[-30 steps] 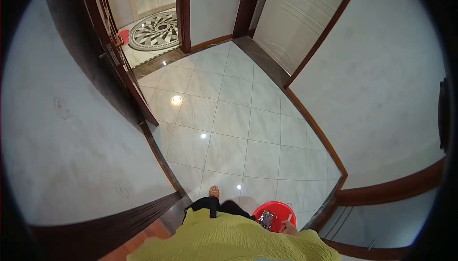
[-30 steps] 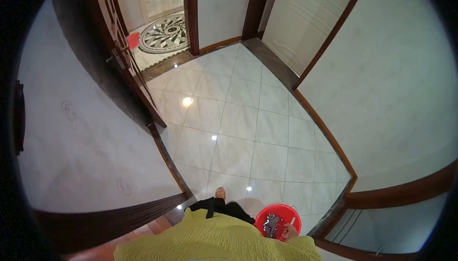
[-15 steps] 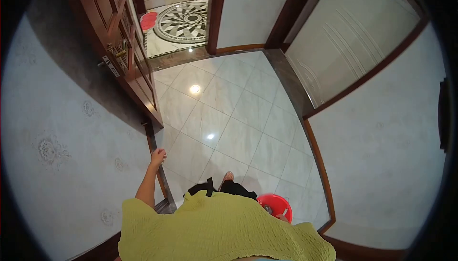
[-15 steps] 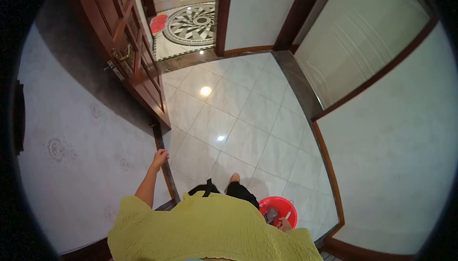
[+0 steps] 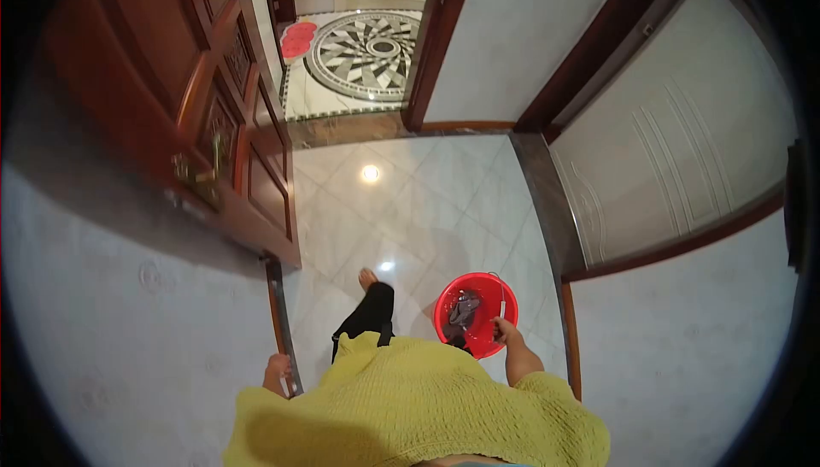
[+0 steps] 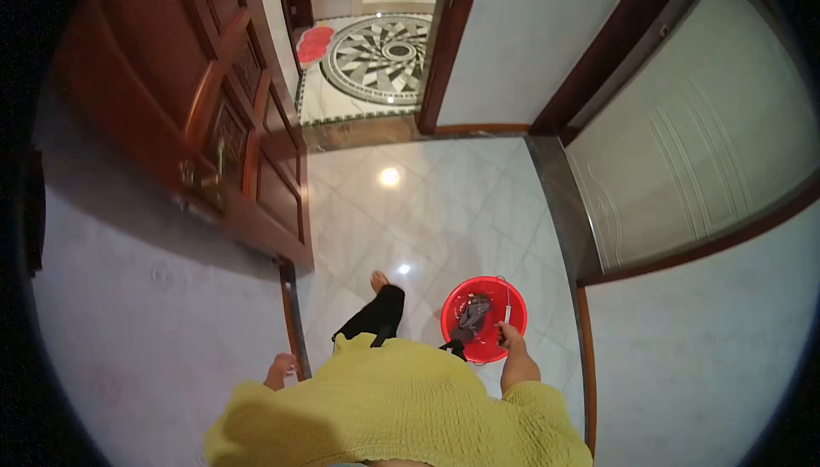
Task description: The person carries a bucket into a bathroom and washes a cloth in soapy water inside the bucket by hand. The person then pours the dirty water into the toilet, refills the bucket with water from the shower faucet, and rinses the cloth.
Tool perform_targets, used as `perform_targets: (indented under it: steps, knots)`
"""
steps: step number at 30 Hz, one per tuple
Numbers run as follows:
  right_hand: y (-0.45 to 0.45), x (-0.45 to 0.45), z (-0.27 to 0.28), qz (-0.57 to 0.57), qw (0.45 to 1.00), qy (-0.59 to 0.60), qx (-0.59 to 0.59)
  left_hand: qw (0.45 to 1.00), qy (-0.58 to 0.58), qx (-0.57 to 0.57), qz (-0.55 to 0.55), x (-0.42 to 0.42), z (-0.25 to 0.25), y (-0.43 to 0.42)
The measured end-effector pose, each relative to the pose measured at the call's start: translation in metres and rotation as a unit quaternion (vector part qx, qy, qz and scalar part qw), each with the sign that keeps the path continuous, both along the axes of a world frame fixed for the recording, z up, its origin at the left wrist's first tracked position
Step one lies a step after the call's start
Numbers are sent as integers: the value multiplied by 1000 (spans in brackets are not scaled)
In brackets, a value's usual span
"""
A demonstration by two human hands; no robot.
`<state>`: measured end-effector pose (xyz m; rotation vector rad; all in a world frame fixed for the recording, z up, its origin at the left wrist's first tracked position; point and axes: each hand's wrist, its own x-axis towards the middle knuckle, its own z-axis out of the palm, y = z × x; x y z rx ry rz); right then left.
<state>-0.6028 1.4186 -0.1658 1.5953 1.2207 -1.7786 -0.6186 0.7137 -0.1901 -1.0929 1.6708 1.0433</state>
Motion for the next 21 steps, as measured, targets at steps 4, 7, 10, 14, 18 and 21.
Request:
perform_targets:
  steps: [4, 7, 10, 14, 18, 21]
  knots:
    - [13, -182, 28, 66, 998, 8, 13, 995, 66, 9, -80, -145, -7, 16]
    - [3, -305, 37, 106, 994, 24, 28, 957, 278, 42, -77, -258, -44, 18]
    - [-17, -430, 40, 123, 992, 34, 11, 925, 374, 65, -5, -375, -32, 48]
    - [-60, -597, 53, 175, 983, 16, 43, 912, 401, 84, 26, -482, 39, 79]
    - [-88, -750, 35, 246, 969, -7, 11, 917, 360, 96, 143, -504, 18, 64]
    - [-119, -857, 18, 291, 956, 18, -17, 944, 244, 48, 215, -501, 9, 57]
